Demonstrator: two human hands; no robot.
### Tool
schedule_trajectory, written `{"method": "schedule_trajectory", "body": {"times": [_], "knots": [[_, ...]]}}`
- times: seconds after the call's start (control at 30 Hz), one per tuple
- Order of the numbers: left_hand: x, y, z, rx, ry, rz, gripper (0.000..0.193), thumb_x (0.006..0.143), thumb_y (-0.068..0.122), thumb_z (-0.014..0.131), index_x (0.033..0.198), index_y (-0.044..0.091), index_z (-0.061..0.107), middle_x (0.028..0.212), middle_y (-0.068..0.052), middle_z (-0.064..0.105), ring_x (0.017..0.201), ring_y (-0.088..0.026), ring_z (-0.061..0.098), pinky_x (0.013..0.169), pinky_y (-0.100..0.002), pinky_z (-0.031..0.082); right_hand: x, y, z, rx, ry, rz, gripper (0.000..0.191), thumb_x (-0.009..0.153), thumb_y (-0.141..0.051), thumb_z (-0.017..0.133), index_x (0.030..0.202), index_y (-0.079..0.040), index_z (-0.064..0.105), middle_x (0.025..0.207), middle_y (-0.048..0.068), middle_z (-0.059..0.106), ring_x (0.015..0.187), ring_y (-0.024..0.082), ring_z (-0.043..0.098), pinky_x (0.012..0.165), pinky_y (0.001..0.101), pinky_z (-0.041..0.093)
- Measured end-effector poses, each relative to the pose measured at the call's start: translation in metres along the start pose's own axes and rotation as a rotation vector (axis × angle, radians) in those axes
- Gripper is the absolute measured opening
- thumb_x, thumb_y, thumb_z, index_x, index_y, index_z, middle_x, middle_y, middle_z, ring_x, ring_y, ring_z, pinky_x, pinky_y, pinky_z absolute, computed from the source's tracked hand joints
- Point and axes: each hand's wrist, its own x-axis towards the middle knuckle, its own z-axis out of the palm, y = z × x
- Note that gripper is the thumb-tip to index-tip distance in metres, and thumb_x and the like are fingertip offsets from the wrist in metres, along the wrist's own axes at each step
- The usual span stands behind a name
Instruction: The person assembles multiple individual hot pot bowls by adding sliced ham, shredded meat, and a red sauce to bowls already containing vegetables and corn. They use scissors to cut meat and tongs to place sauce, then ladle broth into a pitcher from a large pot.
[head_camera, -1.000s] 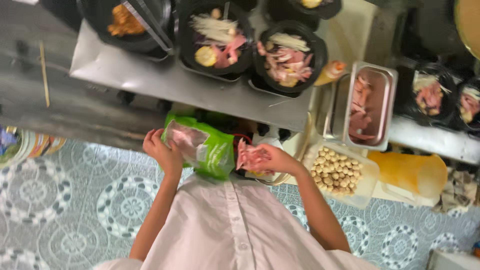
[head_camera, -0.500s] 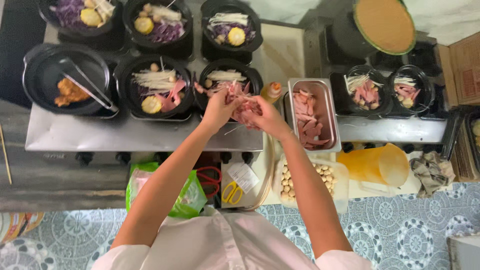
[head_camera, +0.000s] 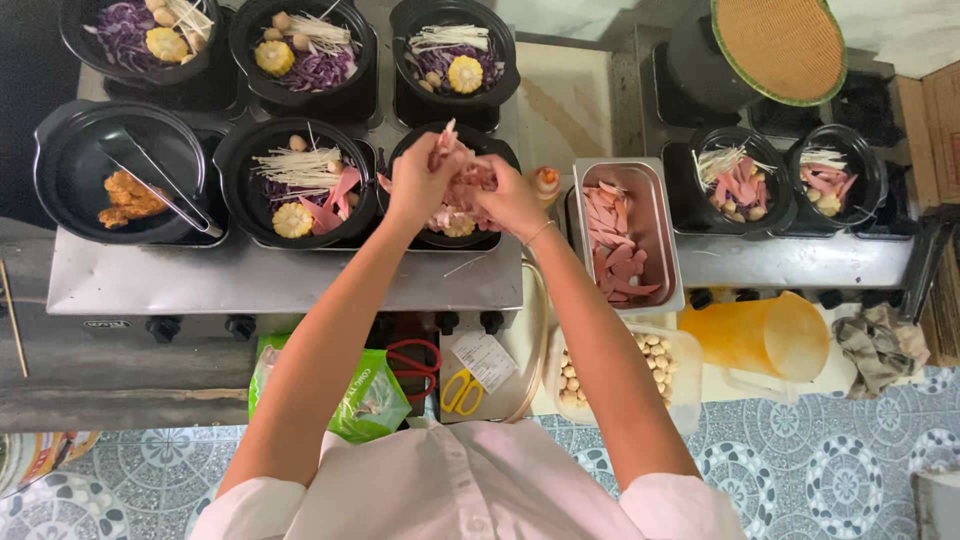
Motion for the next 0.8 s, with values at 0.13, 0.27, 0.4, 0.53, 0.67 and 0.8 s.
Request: {"method": "schedule_trajectory", "body": {"times": [0.13, 0.27, 0.4, 0.53, 0.67, 0.8], "knots": [[0.016, -0.013, -0.008, -0.454, 0.011, -0.26, 0.019, 0.1, 0.02, 0.068, 0.099, 0.001, 0.068, 0.079, 0.003, 0.065, 0.069, -0.006, 0.056, 0.062, -0.027, 0.046, 0.005, -0.009, -0.007, -0.037, -0.129, -0.56, 0.081, 0.091, -0.007, 0.086, 0.155, -0.007, 0.035, 0.124, 0.006, 0.057, 0.099, 0.011, 0.058, 0.079, 0.0295, 0.049], [0.03, -0.025, -0.023, -0.724, 0.083, -0.477, 0.016, 0.099, 0.017, 0.067, 0.094, 0.002, 0.068, 0.074, 0.003, 0.058, 0.06, -0.007, 0.049, 0.052, -0.025, 0.038, 0.01, -0.008, -0.014, -0.007, -0.057, -0.069, 0.087, 0.087, -0.001, 0.08, 0.164, -0.015, 0.043, 0.089, 0.013, 0.056, 0.063, 0.017, 0.042, 0.051, 0.0301, 0.032], [0.032, -0.027, -0.043, -0.612, 0.204, -0.381, 0.017, 0.102, 0.019, 0.067, 0.094, 0.003, 0.067, 0.079, 0.004, 0.06, 0.067, -0.005, 0.051, 0.055, -0.023, 0.042, 0.02, 0.002, -0.011, 0.123, -0.052, -0.211, 0.055, 0.093, -0.001, 0.068, 0.146, -0.005, 0.057, 0.108, 0.005, 0.068, 0.091, 0.01, 0.06, 0.077, 0.0259, 0.049], [0.021, -0.019, -0.058, -0.526, 0.206, -0.378, 0.018, 0.103, 0.021, 0.065, 0.093, 0.006, 0.062, 0.078, 0.005, 0.054, 0.066, -0.003, 0.047, 0.052, -0.024, 0.043, 0.029, 0.008, -0.008, 0.118, -0.145, -0.291, 0.051, 0.09, 0.002, 0.056, 0.141, -0.001, 0.057, 0.125, 0.003, 0.068, 0.112, 0.011, 0.065, 0.098, 0.0263, 0.051], [0.01, -0.016, -0.064, -0.591, 0.17, -0.403, 0.019, 0.103, 0.022, 0.062, 0.095, 0.006, 0.056, 0.079, 0.005, 0.052, 0.067, -0.004, 0.046, 0.055, -0.026, 0.042, 0.029, 0.004, -0.008, 0.138, -0.029, -0.33, 0.035, 0.102, -0.012, 0.059, 0.135, 0.002, 0.06, 0.129, 0.009, 0.069, 0.121, 0.013, 0.066, 0.107, 0.0292, 0.052], [0.001, -0.014, -0.051, -0.539, 0.198, -0.279, 0.018, 0.107, 0.021, 0.063, 0.103, 0.005, 0.057, 0.085, 0.004, 0.052, 0.074, -0.004, 0.045, 0.064, -0.025, 0.042, 0.014, -0.006, 0.003, 0.513, -0.099, -0.163, 0.035, 0.108, -0.027, 0.057, 0.127, 0.0, 0.064, 0.116, 0.012, 0.071, 0.101, 0.019, 0.072, 0.089, 0.0371, 0.063]]}}
